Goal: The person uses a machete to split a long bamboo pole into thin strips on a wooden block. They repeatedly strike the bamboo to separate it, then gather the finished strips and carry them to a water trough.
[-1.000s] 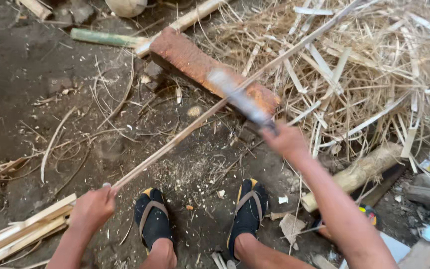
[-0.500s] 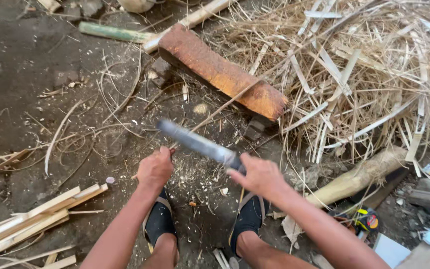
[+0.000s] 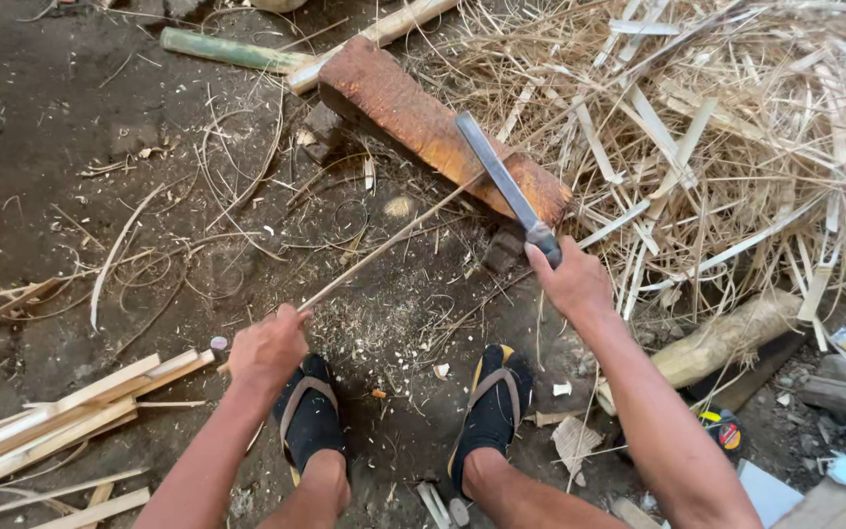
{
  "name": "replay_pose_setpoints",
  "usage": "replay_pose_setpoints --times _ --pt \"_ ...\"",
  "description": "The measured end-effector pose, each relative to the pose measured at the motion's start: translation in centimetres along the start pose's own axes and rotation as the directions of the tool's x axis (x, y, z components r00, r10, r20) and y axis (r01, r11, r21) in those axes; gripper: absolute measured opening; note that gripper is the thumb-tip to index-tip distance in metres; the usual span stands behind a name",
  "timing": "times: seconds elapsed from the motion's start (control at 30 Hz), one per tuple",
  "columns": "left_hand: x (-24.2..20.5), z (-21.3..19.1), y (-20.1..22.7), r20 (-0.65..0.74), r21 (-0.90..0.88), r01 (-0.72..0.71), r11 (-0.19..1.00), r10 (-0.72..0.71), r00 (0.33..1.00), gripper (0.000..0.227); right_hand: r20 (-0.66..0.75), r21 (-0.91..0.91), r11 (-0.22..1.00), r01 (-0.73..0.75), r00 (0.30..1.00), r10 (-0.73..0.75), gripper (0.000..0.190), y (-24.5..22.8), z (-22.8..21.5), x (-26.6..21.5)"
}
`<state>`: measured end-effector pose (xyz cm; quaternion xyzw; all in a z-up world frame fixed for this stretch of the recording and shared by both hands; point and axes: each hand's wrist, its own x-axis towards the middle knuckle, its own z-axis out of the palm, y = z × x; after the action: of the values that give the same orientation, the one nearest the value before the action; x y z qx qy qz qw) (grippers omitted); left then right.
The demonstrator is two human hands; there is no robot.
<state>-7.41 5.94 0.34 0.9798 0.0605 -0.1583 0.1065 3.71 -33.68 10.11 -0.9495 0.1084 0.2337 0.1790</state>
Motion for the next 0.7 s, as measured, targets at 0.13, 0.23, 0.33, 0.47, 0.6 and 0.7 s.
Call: replay_pose_setpoints --times 0.13,0.23,0.33,0.47,0.6,0.7 --pt "1.6 0.6 -0.8 -0.038 -0.037 -0.012 0.999 0.010 0.999 0.028 0.032 -0.134 0.925 0.354 0.935 -0.353 0.060 -1.5 2.0 -1.5" --pt "-0.6 1.4 -3.4 0.062 -0.037 0.054 0.998 -0.052 0.997 0.023 0.085 -0.245 0.837 0.490 0.870 -0.485 0.062 -1.1 3.6 -2.8" --pt "-2.6 0.5 -7.1 0.117 0.078 0.094 0.992 -0.103 0.988 0.030 0.024 -0.159 0.985 0.072 0.997 -0.069 0.062 1.9 -0.5 2.4" --pt "-4.4 -2.3 -8.6 0.185 0.134 0.147 0.980 -0.171 0.968 0.045 -0.182 -0.124 0.990 -0.068 0.982 0.044 0.065 6.8 -3.3 8.2" --pt "2.2 -5.1 -1.7 0.418 0.077 0.119 0.990 -0.140 0.898 0.059 -0.319 -0.035 0.995 0.093 0.942 -0.099 0.058 7.3 -1.9 9.7" --pt "8.5 -3.4 6.9 0.319 -0.091 -0.062 0.994 0.088 0.944 0.043 -0.311 -0.046 0.996 0.077 0.946 -0.087 0.059 4.7 0.0 8.5"
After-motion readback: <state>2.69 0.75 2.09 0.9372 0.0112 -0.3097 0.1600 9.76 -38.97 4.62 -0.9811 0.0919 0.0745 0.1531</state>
